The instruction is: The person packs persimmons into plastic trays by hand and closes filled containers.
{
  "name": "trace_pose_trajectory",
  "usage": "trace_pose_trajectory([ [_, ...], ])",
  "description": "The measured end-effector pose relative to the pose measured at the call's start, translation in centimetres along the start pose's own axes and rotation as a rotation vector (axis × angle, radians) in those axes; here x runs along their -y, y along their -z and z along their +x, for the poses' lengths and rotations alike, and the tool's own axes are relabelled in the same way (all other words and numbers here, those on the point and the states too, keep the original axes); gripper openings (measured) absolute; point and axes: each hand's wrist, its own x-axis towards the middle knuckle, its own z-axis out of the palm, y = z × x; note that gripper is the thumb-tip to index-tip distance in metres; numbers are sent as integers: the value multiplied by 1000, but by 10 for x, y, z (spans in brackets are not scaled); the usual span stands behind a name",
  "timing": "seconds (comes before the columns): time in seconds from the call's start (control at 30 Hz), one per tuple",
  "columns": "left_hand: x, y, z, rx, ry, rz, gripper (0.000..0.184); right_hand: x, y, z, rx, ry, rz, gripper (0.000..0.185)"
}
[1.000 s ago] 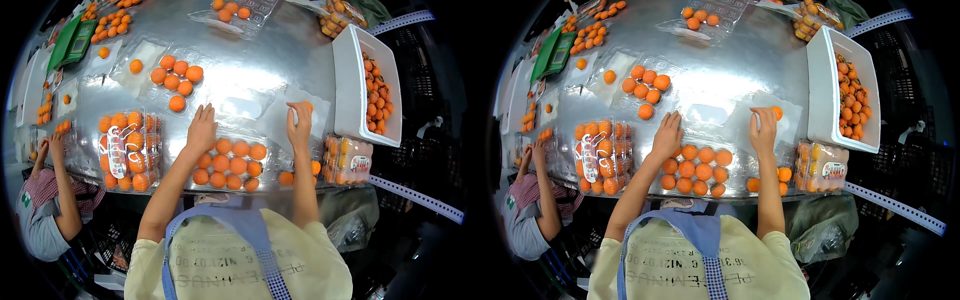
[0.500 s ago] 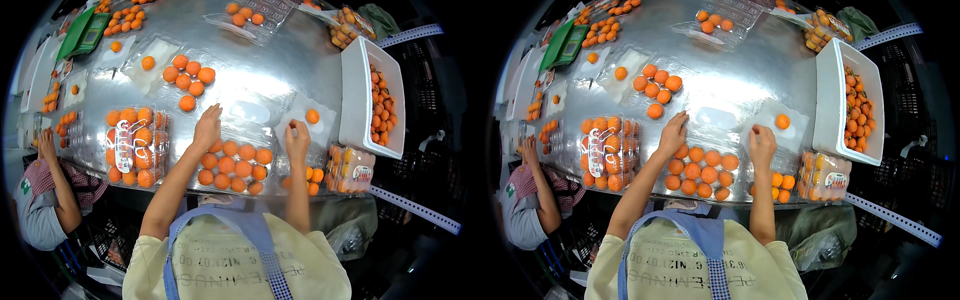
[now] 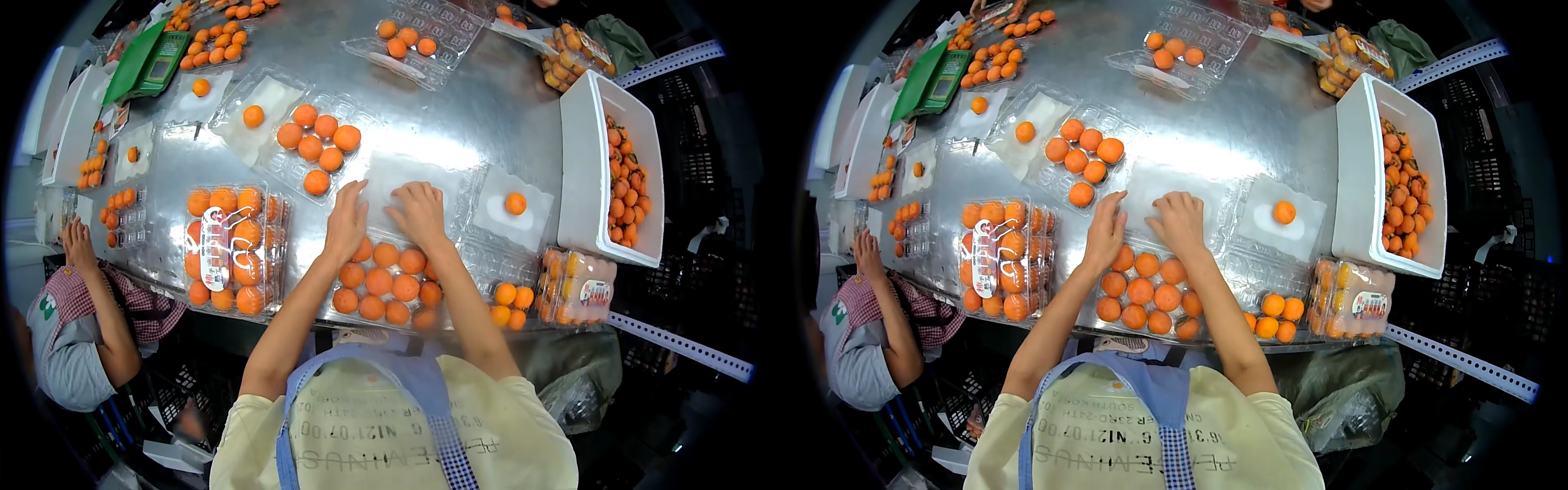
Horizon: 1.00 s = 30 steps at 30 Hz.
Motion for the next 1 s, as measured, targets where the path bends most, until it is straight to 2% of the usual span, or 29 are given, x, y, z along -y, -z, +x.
trace_pose_trajectory([
  [0.17,11,-4,-3,81,43,110,37,-7,-6,-6,8,-135,-74,34],
  [0.47,1,-5,-2,115,21,373,41,-12,2,-15,90,18,39,28],
  [0.57,13,-8,-1,120,21,443,39,-11,20,-13,-23,11,153,24],
  [0.77,8,-9,-2,145,-16,510,41,-40,81,-38,-309,-219,193,21],
  [0.87,8,-9,0,152,-32,540,39,-30,105,-65,-168,-419,341,23],
  [1.0,8,-9,2,157,-46,561,36,-14,103,-107,130,-396,317,24],
])
